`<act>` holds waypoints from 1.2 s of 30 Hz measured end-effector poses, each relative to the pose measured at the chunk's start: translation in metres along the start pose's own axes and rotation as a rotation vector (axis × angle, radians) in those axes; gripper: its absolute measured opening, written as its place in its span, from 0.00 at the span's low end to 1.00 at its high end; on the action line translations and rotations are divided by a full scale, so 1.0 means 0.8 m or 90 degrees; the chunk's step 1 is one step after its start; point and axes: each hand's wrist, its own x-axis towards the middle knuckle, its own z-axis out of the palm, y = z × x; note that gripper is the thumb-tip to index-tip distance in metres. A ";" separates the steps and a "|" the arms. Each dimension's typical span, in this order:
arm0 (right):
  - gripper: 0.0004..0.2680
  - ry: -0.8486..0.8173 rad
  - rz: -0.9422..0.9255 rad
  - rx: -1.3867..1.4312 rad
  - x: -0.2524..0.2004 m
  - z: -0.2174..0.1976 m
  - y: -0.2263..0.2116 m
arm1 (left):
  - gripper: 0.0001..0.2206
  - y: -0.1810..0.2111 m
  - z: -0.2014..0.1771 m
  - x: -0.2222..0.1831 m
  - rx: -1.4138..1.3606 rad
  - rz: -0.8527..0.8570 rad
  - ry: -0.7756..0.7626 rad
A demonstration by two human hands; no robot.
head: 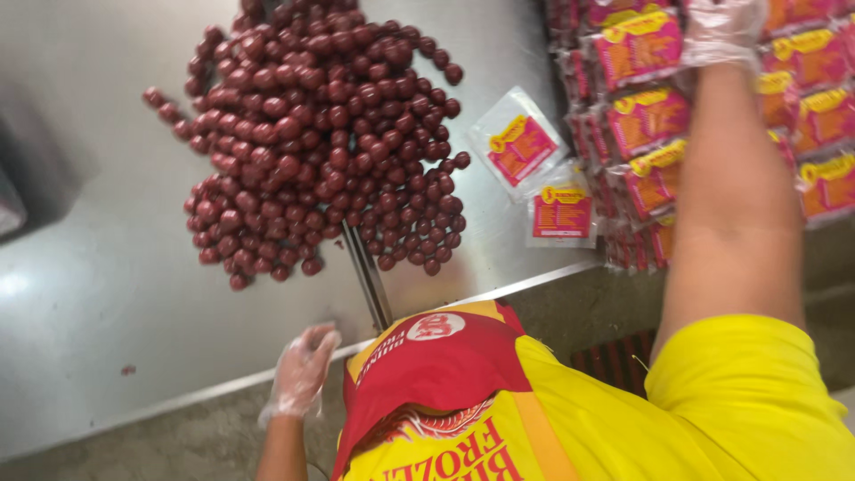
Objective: The person places small red sausages into clear plastic bags by hand and adds a small yellow packet to each bag.
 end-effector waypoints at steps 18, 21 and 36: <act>0.02 -0.623 0.099 0.235 -0.663 -0.019 0.040 | 0.21 0.168 -0.052 0.088 0.153 0.415 0.030; 0.03 -0.708 0.183 0.220 -0.658 -0.042 0.056 | 0.22 0.179 -0.087 0.111 0.141 0.463 0.156; 0.03 -0.790 0.152 -0.030 -0.733 -0.087 0.059 | 0.05 0.144 -0.114 0.235 0.506 0.493 0.355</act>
